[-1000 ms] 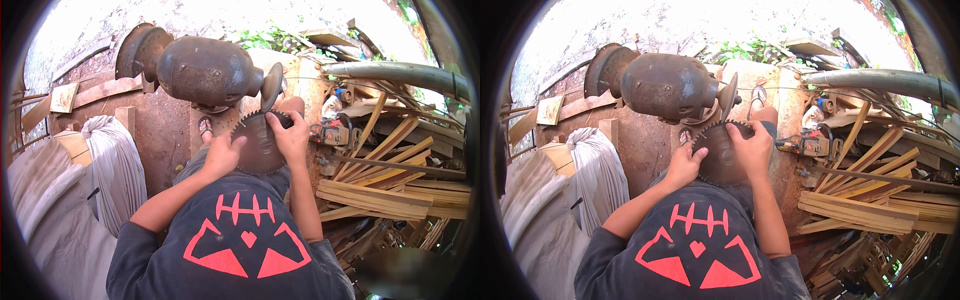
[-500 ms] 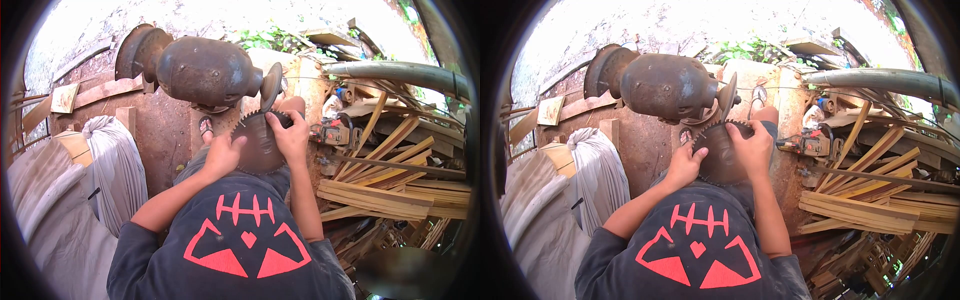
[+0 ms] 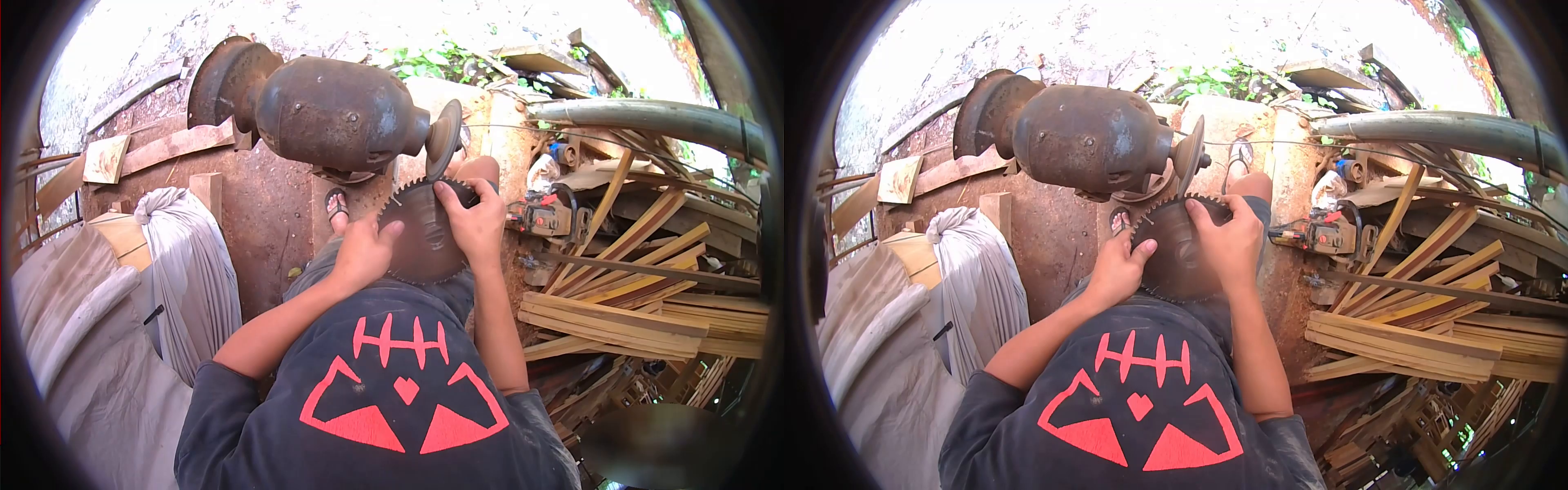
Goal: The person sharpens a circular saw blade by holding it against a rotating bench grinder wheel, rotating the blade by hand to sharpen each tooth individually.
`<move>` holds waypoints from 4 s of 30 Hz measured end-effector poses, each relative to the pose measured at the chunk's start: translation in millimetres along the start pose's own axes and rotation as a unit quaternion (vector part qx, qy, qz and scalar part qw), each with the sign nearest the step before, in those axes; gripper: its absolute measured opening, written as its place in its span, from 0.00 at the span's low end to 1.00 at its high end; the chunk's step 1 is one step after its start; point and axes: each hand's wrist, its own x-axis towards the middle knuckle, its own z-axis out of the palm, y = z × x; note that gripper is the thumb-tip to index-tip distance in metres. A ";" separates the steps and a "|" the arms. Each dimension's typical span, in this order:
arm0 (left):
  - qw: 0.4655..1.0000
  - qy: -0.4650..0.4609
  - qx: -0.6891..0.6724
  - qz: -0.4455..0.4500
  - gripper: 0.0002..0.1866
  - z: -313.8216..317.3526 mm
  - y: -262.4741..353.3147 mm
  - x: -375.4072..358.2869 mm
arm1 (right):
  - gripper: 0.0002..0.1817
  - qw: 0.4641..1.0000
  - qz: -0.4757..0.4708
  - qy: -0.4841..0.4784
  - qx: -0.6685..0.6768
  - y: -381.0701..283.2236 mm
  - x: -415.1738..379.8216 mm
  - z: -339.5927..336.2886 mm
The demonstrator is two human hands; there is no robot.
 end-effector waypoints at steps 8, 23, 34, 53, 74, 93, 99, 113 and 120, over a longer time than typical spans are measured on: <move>1.000 -0.016 -0.001 -0.019 0.23 -2.4 8.8 -4.0 | 0.30 1.000 0.015 -0.003 -0.017 -9.6 -5.9 -4.8; 0.931 -0.242 -0.272 -0.015 0.24 5.5 -3.1 -16.2 | 0.17 0.955 -0.196 0.109 -0.192 -57.4 -83.1 -48.7; 0.904 -0.272 -0.330 0.018 0.23 20.3 -32.3 -14.4 | 0.18 0.953 -0.205 0.116 -0.190 -64.7 -104.2 -56.1; 0.933 -0.261 -0.245 0.049 0.31 6.3 -20.6 -23.0 | 0.17 0.962 -0.181 0.137 -0.150 -46.2 -92.5 -51.1; 0.926 -0.333 -0.180 0.011 0.20 -27.6 -5.8 -15.2 | 0.19 0.969 -0.147 0.166 -0.106 -53.5 -95.4 -56.2; 0.954 -0.259 -0.087 0.124 0.17 -44.0 28.0 -29.8 | 0.22 0.977 -0.132 0.156 -0.067 -61.5 -94.5 -60.8; 0.952 -0.256 -0.130 0.109 0.16 -45.0 35.2 -32.9 | 0.19 0.984 -0.121 0.131 -0.011 -60.0 -94.0 -61.8; 0.957 -0.239 -0.105 0.128 0.14 -36.9 24.2 -28.1 | 0.13 0.989 -0.082 0.124 0.024 -52.0 -93.8 -63.1; 0.946 -0.262 -0.160 0.105 0.15 -41.0 29.0 -30.2 | 0.12 0.987 -0.098 0.120 0.034 -53.3 -93.2 -63.4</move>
